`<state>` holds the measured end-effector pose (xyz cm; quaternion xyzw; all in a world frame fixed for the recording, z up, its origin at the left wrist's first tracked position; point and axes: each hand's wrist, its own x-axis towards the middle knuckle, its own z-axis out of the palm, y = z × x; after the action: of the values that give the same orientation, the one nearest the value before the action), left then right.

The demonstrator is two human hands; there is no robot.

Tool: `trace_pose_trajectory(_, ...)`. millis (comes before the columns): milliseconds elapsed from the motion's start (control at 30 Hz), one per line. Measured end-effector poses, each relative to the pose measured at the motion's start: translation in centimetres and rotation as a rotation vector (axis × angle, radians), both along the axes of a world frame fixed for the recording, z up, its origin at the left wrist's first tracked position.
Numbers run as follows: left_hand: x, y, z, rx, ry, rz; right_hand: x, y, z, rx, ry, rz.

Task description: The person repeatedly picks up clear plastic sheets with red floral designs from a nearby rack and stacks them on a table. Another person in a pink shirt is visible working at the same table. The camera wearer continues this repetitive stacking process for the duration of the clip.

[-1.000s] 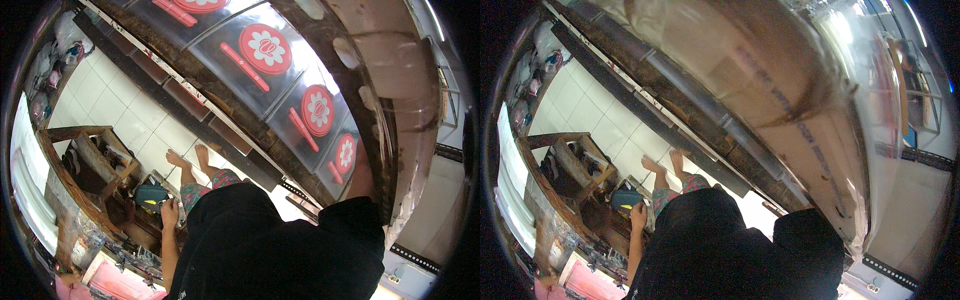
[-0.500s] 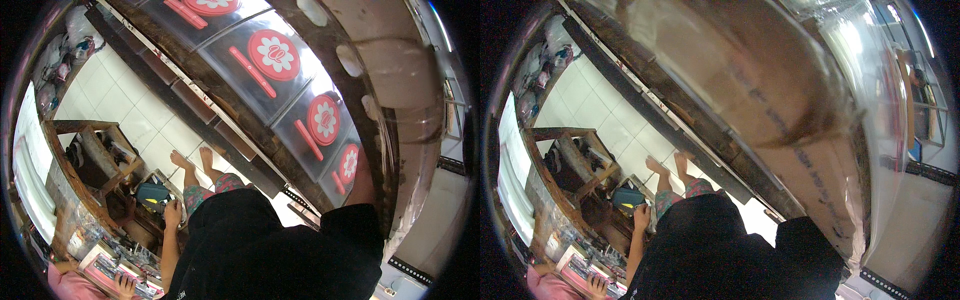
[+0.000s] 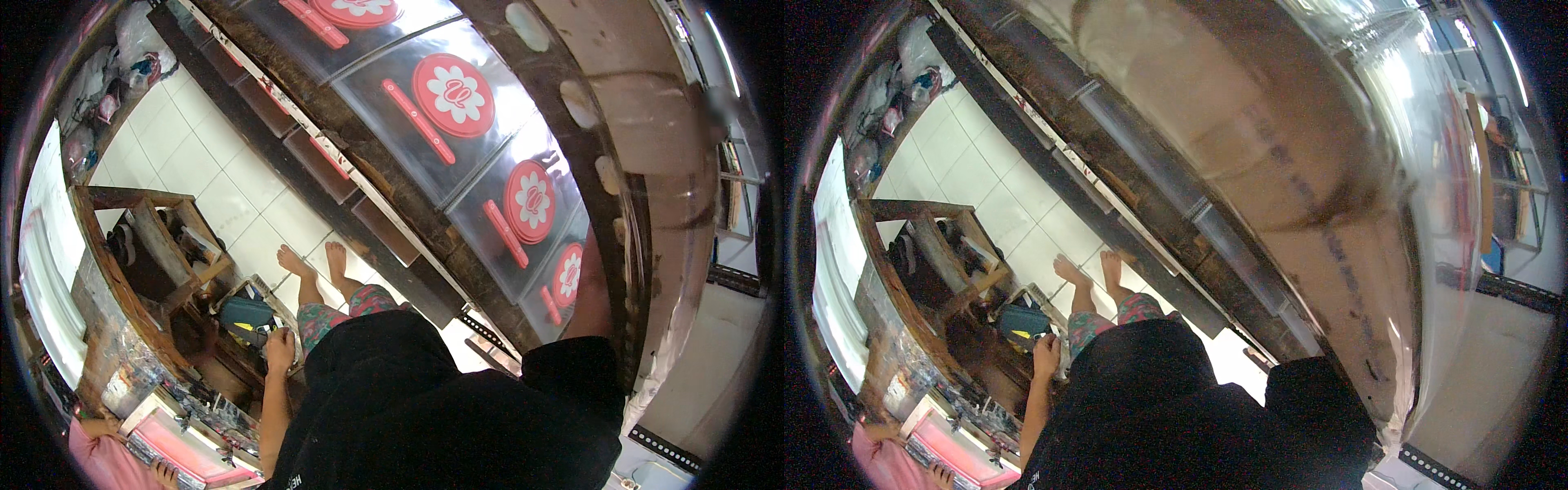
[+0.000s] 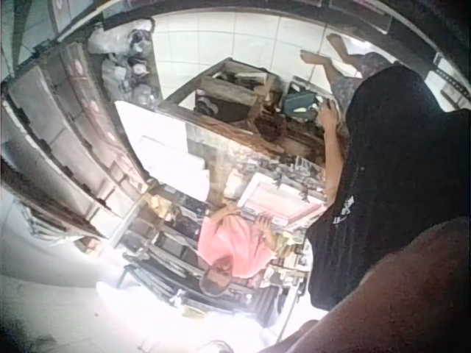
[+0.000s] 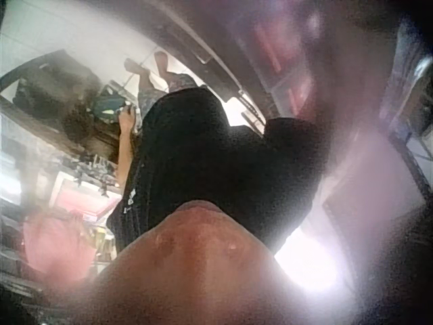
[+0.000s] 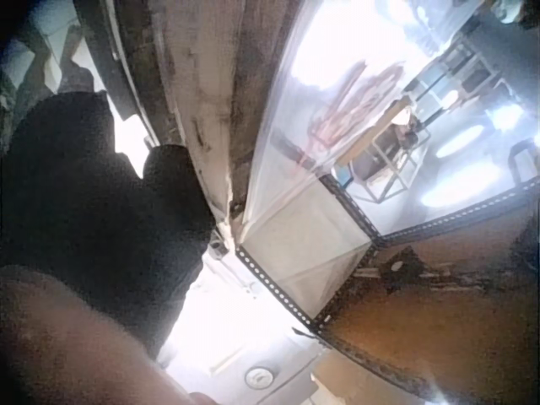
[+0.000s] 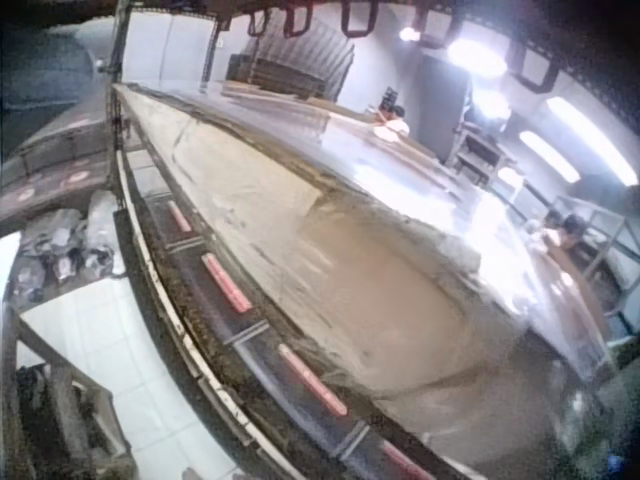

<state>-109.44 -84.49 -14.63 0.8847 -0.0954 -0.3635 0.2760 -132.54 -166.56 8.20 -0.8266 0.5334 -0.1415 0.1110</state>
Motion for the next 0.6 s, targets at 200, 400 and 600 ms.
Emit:
trace_pose_trajectory(200, 0.9, -1.3, 0.9, -0.015, 0.075, 0.018, 5.6, 4.4, 1.9, -0.034, -0.202, 0.089)
trace_pose_trajectory(400, 6.9, -9.8, 9.3, -0.651, 0.298, 0.635, 16.4, 14.9, 4.7, 0.185, -0.508, 0.349)
trace_pose_trajectory(600, 12.0, -16.1, 41.5, -1.724, 0.209, 0.254, 25.4, 26.5, 3.6, 0.314, -0.555, 0.747)
